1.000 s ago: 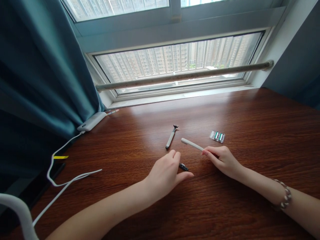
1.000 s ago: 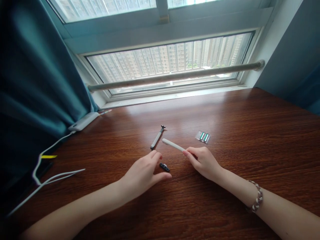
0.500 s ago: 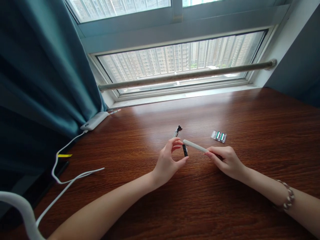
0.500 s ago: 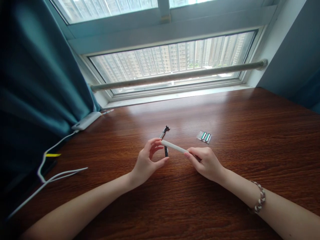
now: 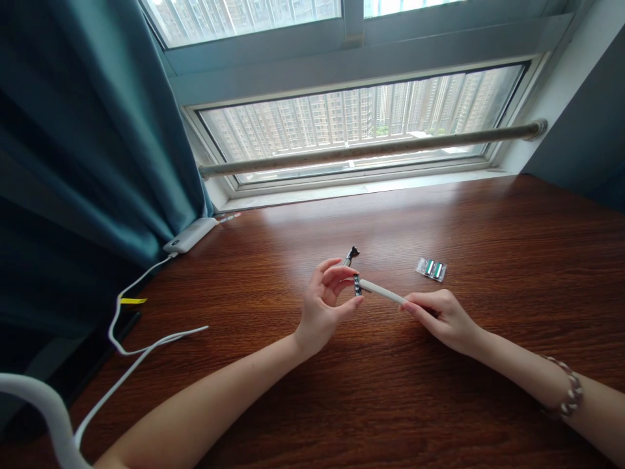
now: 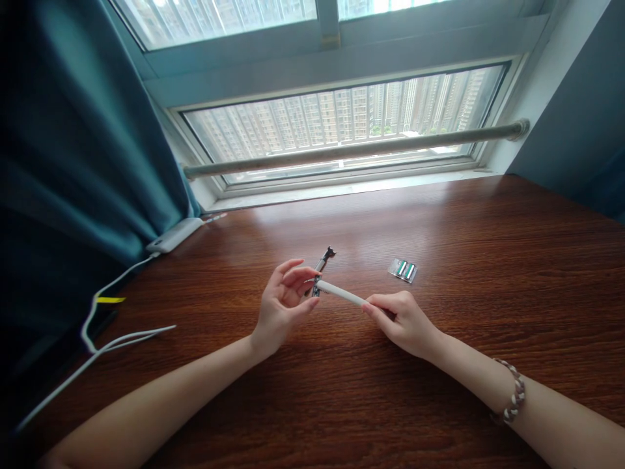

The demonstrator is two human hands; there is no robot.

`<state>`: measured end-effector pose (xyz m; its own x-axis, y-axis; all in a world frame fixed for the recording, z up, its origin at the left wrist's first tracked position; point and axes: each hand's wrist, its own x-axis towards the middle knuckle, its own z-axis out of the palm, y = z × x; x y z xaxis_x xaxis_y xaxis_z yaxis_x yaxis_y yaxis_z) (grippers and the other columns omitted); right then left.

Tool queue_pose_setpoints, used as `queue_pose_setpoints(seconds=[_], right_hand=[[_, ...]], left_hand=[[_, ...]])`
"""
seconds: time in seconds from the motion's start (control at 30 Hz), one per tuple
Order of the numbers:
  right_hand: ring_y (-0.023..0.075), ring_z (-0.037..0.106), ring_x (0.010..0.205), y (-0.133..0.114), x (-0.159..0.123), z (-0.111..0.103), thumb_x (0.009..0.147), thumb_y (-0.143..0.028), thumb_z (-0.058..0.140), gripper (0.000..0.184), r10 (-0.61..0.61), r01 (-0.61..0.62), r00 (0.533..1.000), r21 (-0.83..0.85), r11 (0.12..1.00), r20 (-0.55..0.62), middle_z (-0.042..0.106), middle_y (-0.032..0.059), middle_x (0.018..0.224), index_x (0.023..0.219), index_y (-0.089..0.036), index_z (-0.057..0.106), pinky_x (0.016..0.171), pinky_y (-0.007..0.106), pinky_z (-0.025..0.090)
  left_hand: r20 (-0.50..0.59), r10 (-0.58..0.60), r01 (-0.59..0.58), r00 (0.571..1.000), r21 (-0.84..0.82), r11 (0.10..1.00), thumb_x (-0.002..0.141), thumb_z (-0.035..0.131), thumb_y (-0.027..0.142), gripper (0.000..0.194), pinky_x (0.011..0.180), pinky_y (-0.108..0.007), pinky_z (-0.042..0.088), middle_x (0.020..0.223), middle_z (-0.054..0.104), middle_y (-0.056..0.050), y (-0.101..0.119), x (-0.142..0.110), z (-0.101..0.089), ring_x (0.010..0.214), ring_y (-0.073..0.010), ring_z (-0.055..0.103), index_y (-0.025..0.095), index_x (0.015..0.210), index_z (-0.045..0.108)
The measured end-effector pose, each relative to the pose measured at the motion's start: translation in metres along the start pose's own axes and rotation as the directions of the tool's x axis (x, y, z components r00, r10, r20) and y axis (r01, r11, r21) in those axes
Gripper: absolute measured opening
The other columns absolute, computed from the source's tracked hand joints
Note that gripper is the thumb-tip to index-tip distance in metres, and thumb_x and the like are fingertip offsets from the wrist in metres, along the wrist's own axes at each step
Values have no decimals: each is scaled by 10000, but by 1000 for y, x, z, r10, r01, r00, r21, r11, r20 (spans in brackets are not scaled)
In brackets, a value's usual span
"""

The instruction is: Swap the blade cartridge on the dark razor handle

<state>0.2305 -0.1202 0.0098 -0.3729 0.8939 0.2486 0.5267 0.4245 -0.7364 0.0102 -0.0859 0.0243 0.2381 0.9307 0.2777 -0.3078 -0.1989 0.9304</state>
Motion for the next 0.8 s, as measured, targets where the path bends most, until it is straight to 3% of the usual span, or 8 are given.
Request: queue_pose_setpoints(seconds=[0.17, 0.33, 0.5, 0.67, 0.8], right_hand=[[66, 296, 450, 1, 0, -1, 859, -355, 399, 348, -7, 7, 1000, 23, 1000, 28, 372, -30, 497, 760, -123, 639, 439, 205, 243], [63, 298, 443, -1, 1, -2, 859, -362, 399, 355, -10, 8, 999, 33, 999, 45, 382, -30, 496, 784, -125, 652, 433, 200, 241], [69, 315, 452, 0, 1, -1, 857, -355, 403, 344, -5, 5, 999, 10, 1000, 34, 389, -31, 500, 762, -131, 646, 446, 205, 255], [73, 349, 473, 3, 1, -1, 853, -332, 420, 313, 26, -28, 998, -43, 999, -52, 419, -26, 518, 716, -130, 616, 470, 202, 272], [69, 324, 463, 2, 0, -1, 858, -310, 411, 300, -31, 32, 999, -26, 999, 24, 371, -36, 511, 670, -136, 566, 468, 202, 259]], left_hand=[[-51, -122, 115, 991, -124, 986, 554, 720, 54, 558, 892, -326, 420, 982, 595, -16, -1, 4, -2, 936, -155, 566, 239, 1033, 502], [-24, -212, 207, 977, -131, 970, 555, 719, 79, 287, 971, -327, 361, 1178, 520, -65, -1, 6, -3, 1014, -185, 539, 161, 825, 672], [28, -227, 229, 973, -128, 965, 540, 726, 66, 310, 990, -368, 345, 1253, 473, -80, 3, 5, -1, 1094, -238, 490, 173, 830, 695], [52, -232, 237, 971, -134, 962, 554, 714, 45, 314, 957, -359, 374, 1265, 467, -90, 1, 4, -1, 1111, -250, 478, 174, 840, 694], [58, -241, 247, 969, -145, 958, 575, 707, 62, 299, 958, -351, 364, 1252, 486, -93, 0, 4, -1, 1097, -237, 492, 173, 852, 689]])
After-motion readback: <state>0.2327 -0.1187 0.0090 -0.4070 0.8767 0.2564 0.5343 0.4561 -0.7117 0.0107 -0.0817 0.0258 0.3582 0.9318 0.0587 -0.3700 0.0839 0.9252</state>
